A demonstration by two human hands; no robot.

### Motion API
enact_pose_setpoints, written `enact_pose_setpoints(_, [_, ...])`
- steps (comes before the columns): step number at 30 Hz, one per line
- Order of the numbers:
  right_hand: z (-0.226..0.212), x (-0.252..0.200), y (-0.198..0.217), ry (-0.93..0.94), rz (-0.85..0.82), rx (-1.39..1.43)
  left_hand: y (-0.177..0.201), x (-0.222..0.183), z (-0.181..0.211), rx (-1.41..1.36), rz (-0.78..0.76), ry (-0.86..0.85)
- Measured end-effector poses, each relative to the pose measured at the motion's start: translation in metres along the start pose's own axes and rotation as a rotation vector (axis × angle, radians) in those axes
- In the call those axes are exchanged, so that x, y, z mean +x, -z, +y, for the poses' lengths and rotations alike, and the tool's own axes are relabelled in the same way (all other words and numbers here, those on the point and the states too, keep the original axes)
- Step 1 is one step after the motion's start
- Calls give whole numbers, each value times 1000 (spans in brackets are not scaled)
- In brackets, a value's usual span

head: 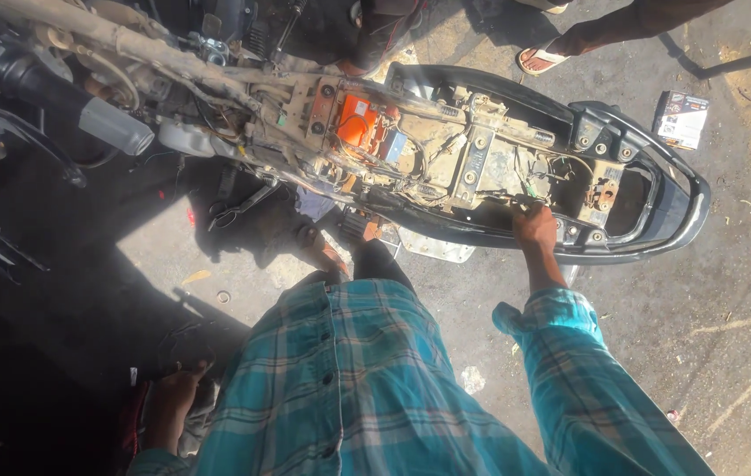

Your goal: Repairing the battery and electrical wiring of a motorcycle.

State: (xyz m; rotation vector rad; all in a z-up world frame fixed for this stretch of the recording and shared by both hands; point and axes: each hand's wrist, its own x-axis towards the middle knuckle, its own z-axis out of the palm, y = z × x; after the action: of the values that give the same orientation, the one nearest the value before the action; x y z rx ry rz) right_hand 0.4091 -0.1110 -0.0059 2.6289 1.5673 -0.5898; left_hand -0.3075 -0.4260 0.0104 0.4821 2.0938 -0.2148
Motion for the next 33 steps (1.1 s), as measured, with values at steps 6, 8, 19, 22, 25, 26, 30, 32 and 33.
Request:
enact_pose_setpoints(6, [-25,-8,17,-5,29,40,-12,6,-45,-242,-4,162])
enact_pose_setpoints(8, [-45,-16,31,5,42,50,-12,-7,-46,-286,26,163])
enact_pose_setpoints(19, [3,14,22,483,139,-135,-116,-73,-37,-299,25,265])
enact_pose_setpoints(22, [-23,-6,55,640,108,-11,-145,-98,-16,-393,21,291])
enact_pose_setpoints(25, [-31,-2,76,680,20,49,-180,-119,12,-464,2,333])
enact_pose_setpoints(26, [-12,7,70,676,11,45,-189,-126,16,-458,-2,341])
enact_pose_setpoints(30, [18,47,85,614,-45,-69,-229,-153,68,-550,11,297])
enact_pose_setpoints(32, [19,37,99,548,-131,-86,-235,-189,66,-538,32,314])
enact_pose_setpoints(33, [14,45,104,502,-184,-99,-240,-189,74,-518,36,278])
